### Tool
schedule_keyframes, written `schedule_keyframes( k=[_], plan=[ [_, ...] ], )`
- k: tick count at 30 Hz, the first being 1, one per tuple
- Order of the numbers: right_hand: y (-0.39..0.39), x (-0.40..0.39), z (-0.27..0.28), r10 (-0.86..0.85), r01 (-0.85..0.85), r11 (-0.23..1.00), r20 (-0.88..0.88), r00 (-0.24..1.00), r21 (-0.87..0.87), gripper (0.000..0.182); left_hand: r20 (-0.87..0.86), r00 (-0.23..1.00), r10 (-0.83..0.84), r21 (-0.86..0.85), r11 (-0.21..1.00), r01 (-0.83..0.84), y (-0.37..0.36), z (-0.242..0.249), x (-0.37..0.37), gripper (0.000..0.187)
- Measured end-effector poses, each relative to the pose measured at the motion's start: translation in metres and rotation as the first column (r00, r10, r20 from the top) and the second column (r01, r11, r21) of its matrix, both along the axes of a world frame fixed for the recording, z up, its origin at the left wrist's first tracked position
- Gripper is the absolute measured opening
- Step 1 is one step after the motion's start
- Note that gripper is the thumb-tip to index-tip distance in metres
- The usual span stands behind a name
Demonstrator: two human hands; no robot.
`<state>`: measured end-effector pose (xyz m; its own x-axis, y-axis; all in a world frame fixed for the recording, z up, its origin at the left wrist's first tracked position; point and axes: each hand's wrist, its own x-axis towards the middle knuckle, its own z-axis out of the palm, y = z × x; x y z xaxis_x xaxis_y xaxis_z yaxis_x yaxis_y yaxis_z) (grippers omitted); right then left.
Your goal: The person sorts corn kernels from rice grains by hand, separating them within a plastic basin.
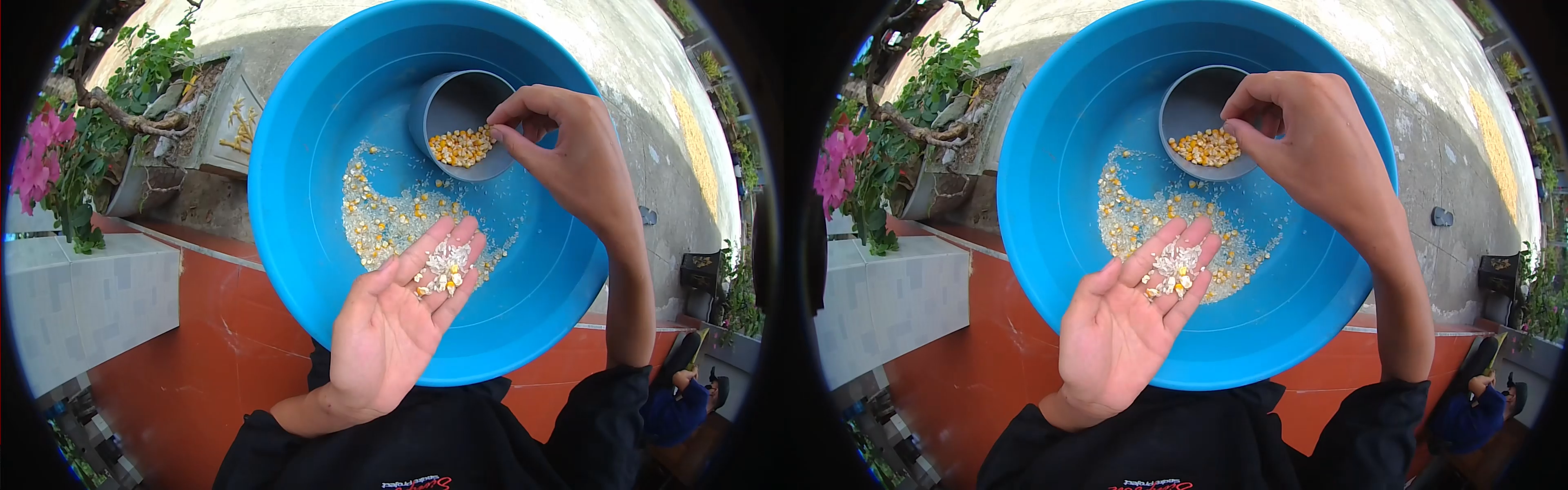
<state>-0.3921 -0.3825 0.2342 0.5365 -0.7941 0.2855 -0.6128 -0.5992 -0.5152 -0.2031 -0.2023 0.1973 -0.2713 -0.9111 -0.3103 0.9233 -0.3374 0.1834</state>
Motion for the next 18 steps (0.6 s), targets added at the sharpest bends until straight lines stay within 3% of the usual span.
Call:
schedule_keyframes(
  k=[13, 16, 18],
  plan=[
    [-0.010, -0.003, -0.014, -0.032, 0.030, 0.998, -0.038, 0.999, -0.063, 0.014, -0.024, 1.000, 0.011, 0.012, 1.000, -0.011, -0.003, -0.003, 0.001, 0.072],
    [-0.004, -0.001, -0.014, -0.010, 0.011, 1.000, 0.039, 0.999, -0.029, 0.014, -0.011, 1.000, 0.009, 0.018, 1.000, -0.009, -0.004, -0.001, 0.002, 0.072],
    [0.011, 0.004, -0.004, 0.037, -0.048, 0.993, 0.100, 0.994, 0.111, 0.015, -0.005, 1.000, 0.014, 0.027, 1.000, -0.014, -0.004, 0.001, 0.002, 0.071]
  ],
)
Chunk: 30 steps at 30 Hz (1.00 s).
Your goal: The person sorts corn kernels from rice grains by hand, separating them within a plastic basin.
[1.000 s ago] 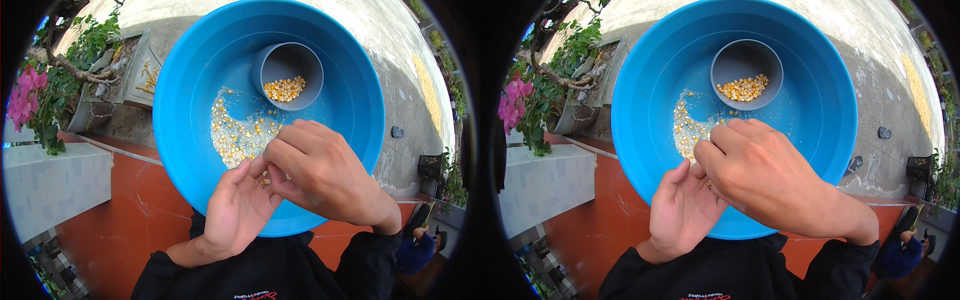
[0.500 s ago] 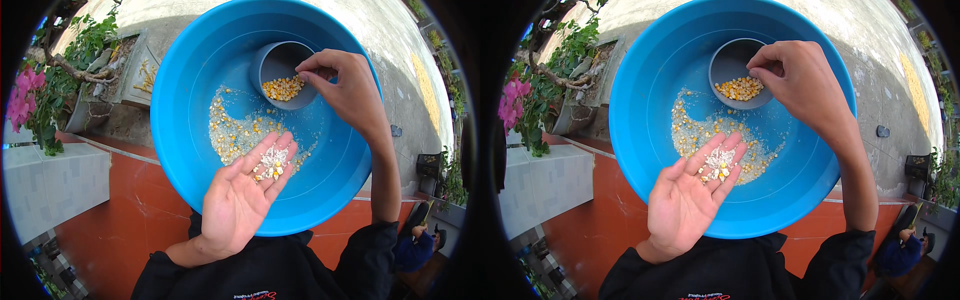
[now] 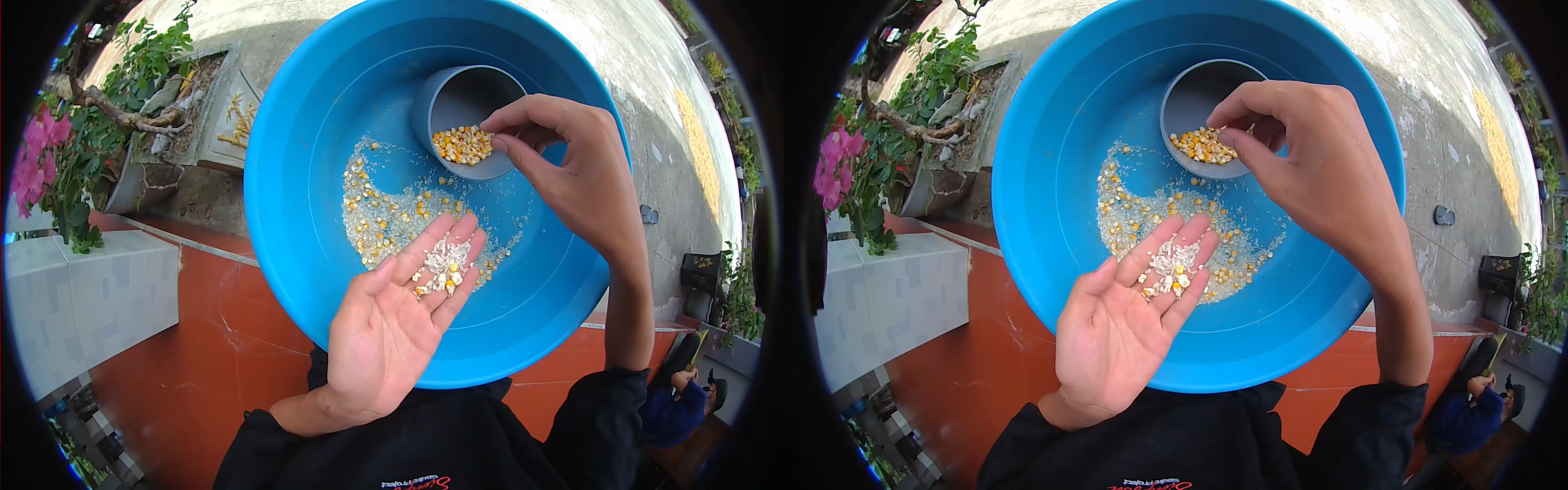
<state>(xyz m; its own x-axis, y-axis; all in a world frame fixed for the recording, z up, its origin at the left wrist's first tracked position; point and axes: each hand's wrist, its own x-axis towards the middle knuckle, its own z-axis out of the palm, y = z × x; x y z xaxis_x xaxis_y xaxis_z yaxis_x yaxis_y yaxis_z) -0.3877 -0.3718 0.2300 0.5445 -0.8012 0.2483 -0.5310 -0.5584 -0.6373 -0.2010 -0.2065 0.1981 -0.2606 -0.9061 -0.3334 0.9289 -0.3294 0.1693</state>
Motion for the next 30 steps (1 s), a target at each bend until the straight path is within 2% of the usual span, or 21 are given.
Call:
schedule_keyframes(
  k=[3, 6, 9, 15, 21, 24, 30],
  plan=[
    [0.024, 0.005, 0.017, 0.165, -0.170, 0.972, 0.042, 0.985, 0.160, 0.021, 0.015, 1.000, -0.008, 0.022, 1.000, 0.008, 0.000, 0.002, -0.001, 0.072],
    [0.043, 0.007, 0.022, 0.339, -0.326, 0.926, -0.038, 0.940, 0.190, 0.030, 0.070, 0.997, -0.036, 0.027, 0.999, 0.034, 0.001, 0.003, -0.001, 0.072],
    [0.055, 0.007, 0.025, 0.374, -0.354, 0.923, -0.138, 0.917, 0.149, 0.035, 0.103, 0.993, -0.052, 0.038, 0.998, 0.048, 0.005, 0.001, 0.001, 0.072],
    [0.070, 0.004, 0.028, 0.326, -0.317, 0.945, -0.254, 0.911, 0.076, 0.034, 0.047, 0.998, -0.045, 0.003, 0.999, 0.045, 0.007, 0.000, 0.003, 0.072],
    [0.081, 0.004, 0.024, 0.316, -0.316, 0.948, -0.250, 0.915, 0.042, 0.036, 0.091, 0.995, -0.048, -0.012, 0.999, 0.050, 0.007, 0.001, 0.001, 0.074],
    [0.086, 0.007, 0.020, 0.296, -0.292, 0.955, -0.168, 0.940, 0.045, 0.037, 0.109, 0.993, -0.043, -0.032, 0.998, 0.047, 0.007, 0.001, 0.000, 0.074],
    [0.091, 0.010, 0.021, 0.241, -0.236, 0.971, -0.202, 0.949, 0.047, 0.036, 0.138, 0.990, -0.023, -0.039, 0.999, 0.029, 0.008, 0.004, -0.002, 0.075]
  ],
)
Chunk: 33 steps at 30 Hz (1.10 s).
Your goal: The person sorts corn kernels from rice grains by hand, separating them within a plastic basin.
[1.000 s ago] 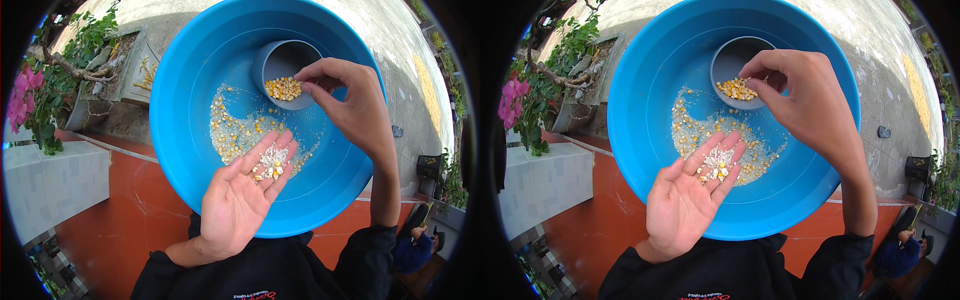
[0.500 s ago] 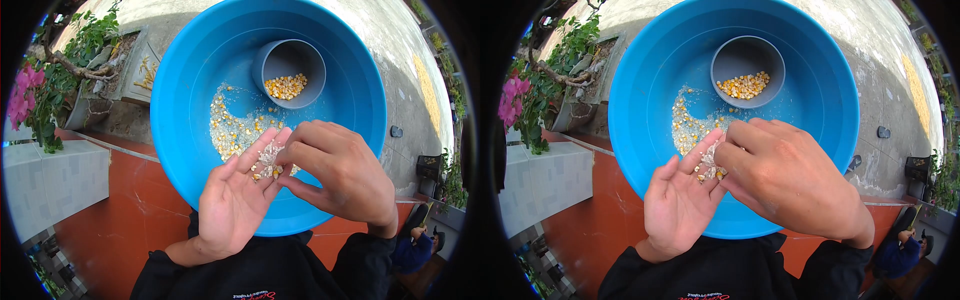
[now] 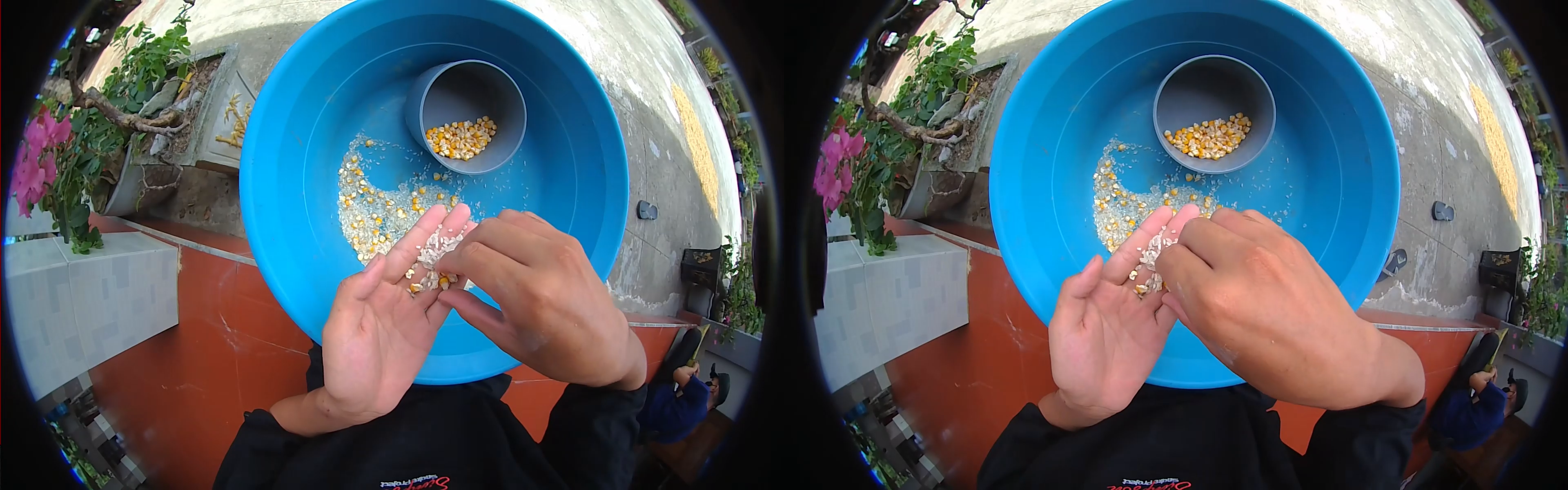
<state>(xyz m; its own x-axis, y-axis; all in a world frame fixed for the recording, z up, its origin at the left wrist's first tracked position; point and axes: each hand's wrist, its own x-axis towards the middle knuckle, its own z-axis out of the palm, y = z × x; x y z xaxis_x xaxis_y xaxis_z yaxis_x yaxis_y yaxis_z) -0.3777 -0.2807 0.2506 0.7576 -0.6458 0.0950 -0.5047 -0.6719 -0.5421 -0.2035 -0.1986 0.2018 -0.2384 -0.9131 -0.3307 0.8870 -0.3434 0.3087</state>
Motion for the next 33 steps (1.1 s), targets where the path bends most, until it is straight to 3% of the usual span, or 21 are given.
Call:
schedule_keyframes(
  k=[3, 15, 18, 21, 27, 30, 33],
  plan=[
    [0.001, 0.000, 0.002, 0.014, -0.012, 1.000, -0.047, 0.999, 0.026, 0.034, 0.016, 1.000, 0.003, 0.000, 1.000, -0.003, 0.000, -0.001, 0.000, 0.076],
    [-0.003, 0.006, -0.007, -0.062, 0.056, 0.996, 0.085, 0.994, 0.074, 0.022, -0.026, 1.000, 0.008, -0.017, 1.000, -0.008, 0.000, -0.003, 0.002, 0.075],
    [-0.013, 0.001, 0.002, -0.103, 0.085, 0.984, 0.111, 0.988, 0.154, 0.018, -0.053, 0.998, 0.021, -0.004, 1.000, -0.021, 0.001, -0.002, 0.004, 0.074],
    [-0.034, -0.005, 0.007, -0.195, 0.184, 0.980, 0.226, 0.954, 0.070, 0.011, -0.085, 0.995, 0.050, -0.008, 0.999, -0.051, 0.001, 0.000, 0.003, 0.074],
    [-0.083, -0.020, -0.017, -0.414, 0.451, 0.884, 0.241, 0.878, -0.125, 0.012, -0.107, 0.992, 0.064, -0.006, 0.998, -0.064, 0.002, -0.002, 0.001, 0.072],
    [-0.098, -0.025, -0.033, -0.267, 0.360, 0.874, 0.296, 0.917, -0.327, 0.015, -0.130, 0.988, 0.086, -0.008, 0.996, -0.088, 0.001, -0.004, 0.002, 0.071],
    [-0.086, -0.020, -0.025, -0.275, 0.345, 0.902, 0.269, 0.923, -0.260, 0.015, -0.143, 0.983, 0.115, 0.000, 0.993, -0.116, 0.001, -0.005, 0.001, 0.071]
  ],
)
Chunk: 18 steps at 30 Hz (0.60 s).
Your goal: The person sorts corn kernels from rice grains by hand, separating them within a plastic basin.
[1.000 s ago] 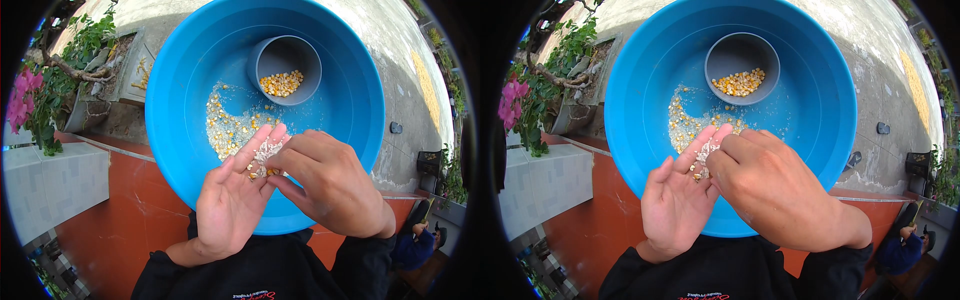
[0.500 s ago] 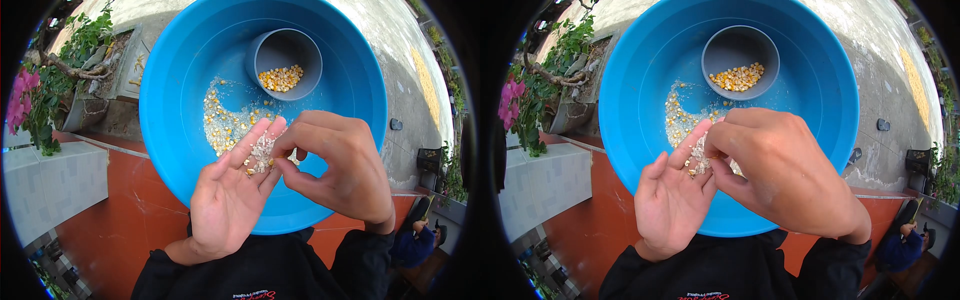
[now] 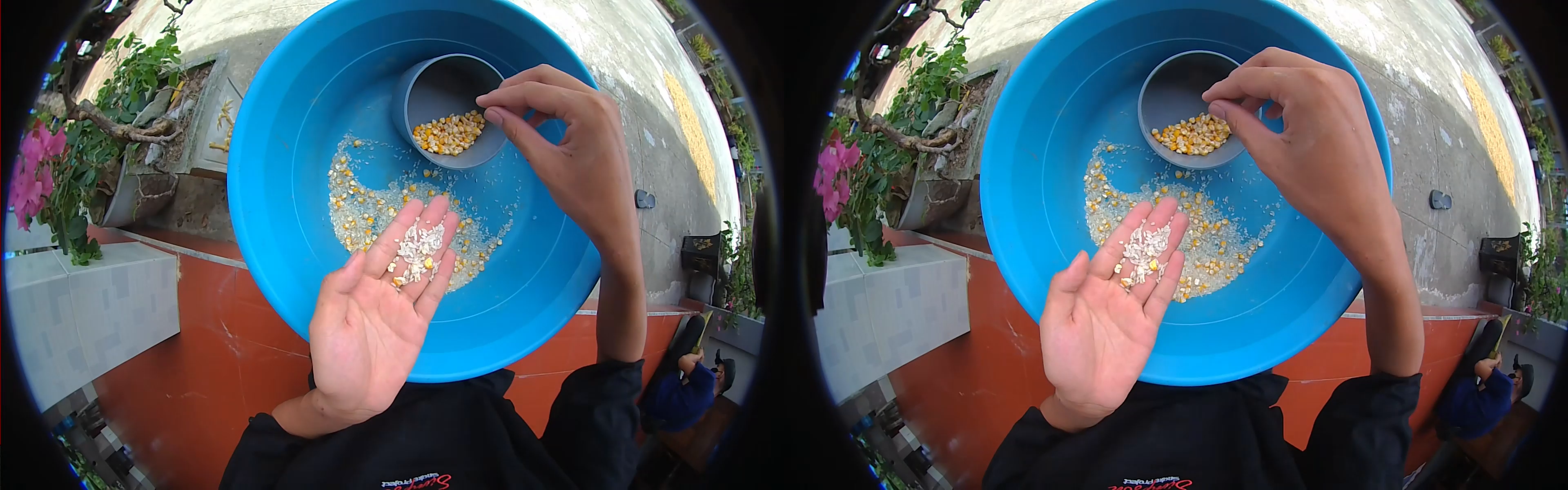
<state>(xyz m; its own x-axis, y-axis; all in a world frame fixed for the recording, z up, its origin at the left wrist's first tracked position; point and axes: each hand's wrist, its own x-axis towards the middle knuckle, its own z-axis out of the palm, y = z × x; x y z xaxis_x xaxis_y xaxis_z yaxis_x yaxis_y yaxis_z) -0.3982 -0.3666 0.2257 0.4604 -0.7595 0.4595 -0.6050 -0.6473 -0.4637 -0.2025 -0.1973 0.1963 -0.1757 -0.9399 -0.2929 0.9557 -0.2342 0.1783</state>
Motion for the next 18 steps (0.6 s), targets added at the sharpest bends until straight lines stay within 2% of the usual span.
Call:
schedule_keyframes(
  k=[3, 5, 8, 11, 18],
  plan=[
    [0.024, 0.007, 0.017, 0.134, -0.135, 0.948, 0.023, 0.991, 0.290, 0.012, -0.001, 1.000, 0.007, 0.014, 1.000, -0.007, -0.002, 0.002, -0.001, 0.072],
    [0.038, 0.010, 0.022, 0.310, -0.299, 0.856, 0.045, 0.950, 0.423, 0.016, 0.038, 0.999, -0.004, 0.024, 1.000, 0.003, -0.002, 0.003, -0.001, 0.073],
    [0.061, 0.015, 0.018, 0.363, -0.326, 0.840, -0.004, 0.932, 0.434, 0.021, 0.060, 0.998, -0.025, 0.001, 1.000, 0.025, -0.001, 0.001, 0.001, 0.074],
    [0.071, 0.019, 0.015, 0.379, -0.334, 0.866, -0.051, 0.924, 0.371, 0.025, 0.086, 0.995, -0.048, -0.002, 0.999, 0.048, -0.001, 0.002, 0.000, 0.074],
    [0.078, 0.019, 0.012, 0.371, -0.325, 0.894, -0.103, 0.923, 0.310, 0.027, 0.084, 0.995, -0.062, -0.008, 0.998, 0.062, 0.001, 0.003, 0.000, 0.074]
  ],
)
